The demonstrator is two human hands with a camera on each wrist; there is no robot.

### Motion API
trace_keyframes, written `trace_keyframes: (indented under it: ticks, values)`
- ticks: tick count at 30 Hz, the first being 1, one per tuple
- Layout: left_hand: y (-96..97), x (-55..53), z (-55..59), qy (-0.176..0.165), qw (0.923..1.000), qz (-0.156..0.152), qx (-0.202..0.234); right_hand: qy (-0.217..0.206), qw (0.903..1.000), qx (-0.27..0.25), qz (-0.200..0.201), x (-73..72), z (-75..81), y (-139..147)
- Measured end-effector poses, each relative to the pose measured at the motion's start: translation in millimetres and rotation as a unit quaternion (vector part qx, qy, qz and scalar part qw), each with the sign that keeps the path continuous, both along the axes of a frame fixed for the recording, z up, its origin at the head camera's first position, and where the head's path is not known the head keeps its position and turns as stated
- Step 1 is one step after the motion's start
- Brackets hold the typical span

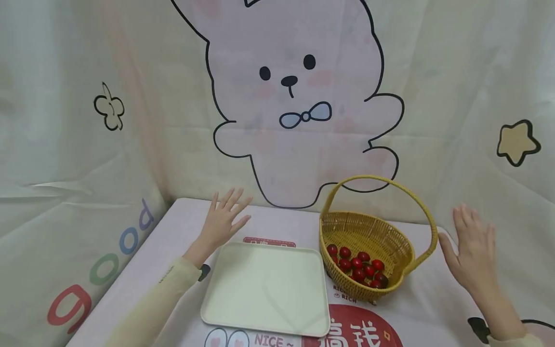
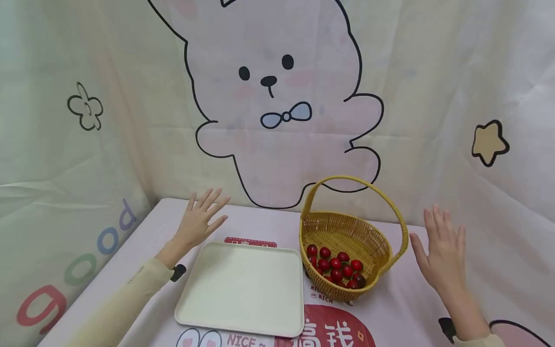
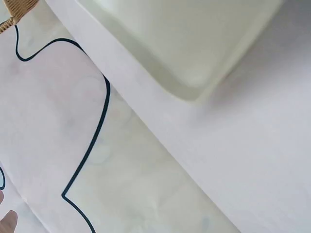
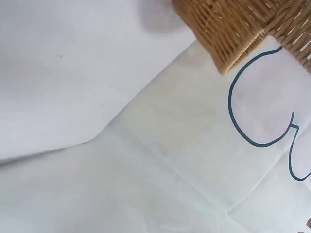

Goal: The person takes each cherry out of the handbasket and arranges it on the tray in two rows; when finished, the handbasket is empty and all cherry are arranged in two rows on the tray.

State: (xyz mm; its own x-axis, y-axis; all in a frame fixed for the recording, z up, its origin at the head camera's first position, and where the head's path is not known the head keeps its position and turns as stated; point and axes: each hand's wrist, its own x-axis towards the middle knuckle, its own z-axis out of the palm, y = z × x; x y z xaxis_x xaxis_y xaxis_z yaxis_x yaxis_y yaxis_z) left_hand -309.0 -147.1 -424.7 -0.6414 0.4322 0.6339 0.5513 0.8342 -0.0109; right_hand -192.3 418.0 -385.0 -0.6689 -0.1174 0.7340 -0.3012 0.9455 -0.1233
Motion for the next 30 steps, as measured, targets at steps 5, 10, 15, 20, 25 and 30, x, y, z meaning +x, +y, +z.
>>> trace_keyframes:
  ticks: [5,10,15,20,25,30]
  values:
    - [25.2,3.3,-10.5,-0.016,0.9996,-0.022,0.005,0.063,0.9974,-0.020,0.028,4.1,-5.5,-8.3]
    - [49.3,10.9,-17.5,-0.042,0.9979,-0.047,0.014,0.088,0.9946,-0.020,0.052,8.9,-10.0,-19.3]
    - [71.3,16.5,-18.8,-0.076,0.9939,-0.077,0.017,0.111,0.9901,-0.008,0.085,13.4,-16.8,-28.4]
    - [91.6,19.7,-19.4,-0.106,0.9878,-0.114,0.010,0.113,0.9894,-0.013,0.090,18.8,-26.5,-36.6]
    - [110.1,21.2,-18.7,-0.112,0.9841,-0.137,0.001,0.074,0.9922,-0.049,0.088,21.6,-35.7,-45.4]
    - [129.8,20.8,-16.6,-0.112,0.9812,-0.157,-0.008,0.049,0.9937,-0.056,0.084,21.9,-43.6,-51.9]
